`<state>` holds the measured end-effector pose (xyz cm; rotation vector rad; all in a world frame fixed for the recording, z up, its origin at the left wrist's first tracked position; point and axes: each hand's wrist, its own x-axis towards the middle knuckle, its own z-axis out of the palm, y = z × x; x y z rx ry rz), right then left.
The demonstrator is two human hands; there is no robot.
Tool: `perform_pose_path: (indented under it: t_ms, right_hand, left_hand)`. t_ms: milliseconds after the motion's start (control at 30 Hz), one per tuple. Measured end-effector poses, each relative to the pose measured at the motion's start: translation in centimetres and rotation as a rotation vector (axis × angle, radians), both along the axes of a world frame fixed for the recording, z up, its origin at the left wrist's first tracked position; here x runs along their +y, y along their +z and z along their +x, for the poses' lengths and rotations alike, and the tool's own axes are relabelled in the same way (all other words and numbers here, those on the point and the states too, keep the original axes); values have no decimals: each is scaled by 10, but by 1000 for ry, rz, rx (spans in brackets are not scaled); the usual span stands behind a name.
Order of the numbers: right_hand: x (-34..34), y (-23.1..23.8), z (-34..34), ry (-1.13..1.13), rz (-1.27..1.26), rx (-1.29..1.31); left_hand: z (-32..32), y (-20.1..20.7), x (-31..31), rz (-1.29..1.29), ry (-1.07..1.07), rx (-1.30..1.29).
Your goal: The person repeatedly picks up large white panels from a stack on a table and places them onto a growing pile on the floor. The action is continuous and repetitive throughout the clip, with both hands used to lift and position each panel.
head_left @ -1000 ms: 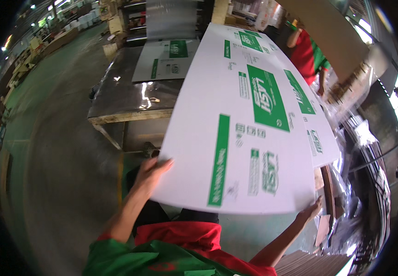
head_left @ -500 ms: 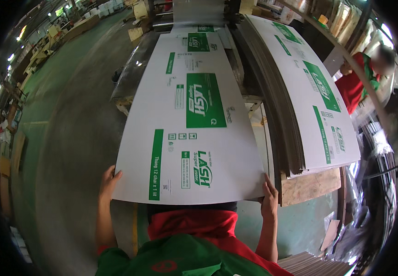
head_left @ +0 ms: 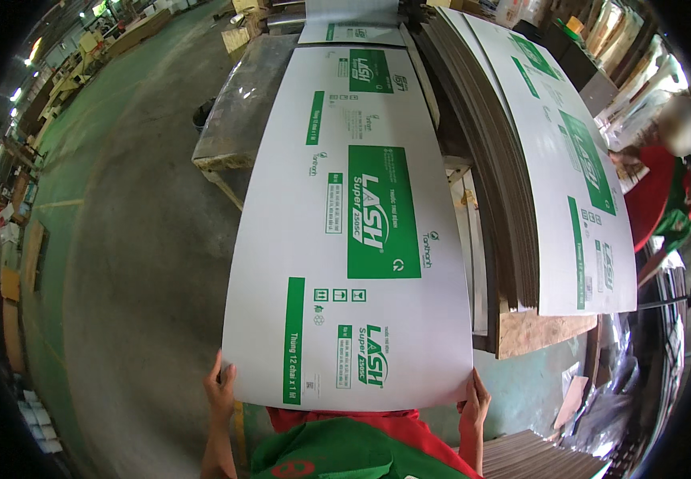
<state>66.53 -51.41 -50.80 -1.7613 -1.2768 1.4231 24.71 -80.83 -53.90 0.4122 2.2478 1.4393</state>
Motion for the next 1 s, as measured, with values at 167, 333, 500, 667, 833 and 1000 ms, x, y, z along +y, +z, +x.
perform_pose_path:
  t_ms: [167,333,500,667,833,1000]
  right_hand:
    - [31,-56,-17,-36,134,211]
    - [58,-112,-29,-83,268,103]
    - [69,-115,-33,27,327,114]
    - [98,-150,-21,-21,86,172]
    - [132,-179,-39,-109,-46,153]
    - [28,-95,-24,209,505,49]
  left_hand:
    - [-25,-66,27,50,50,64]
    - [-24,-113,44,119,54,59]
    - [-15,-104,53,214,70,79]
    - [-14,-137,61,218,132,77]
    - [-38,-187,78,78,178,44]
    - [-20,-174,97,-449,-26,736]
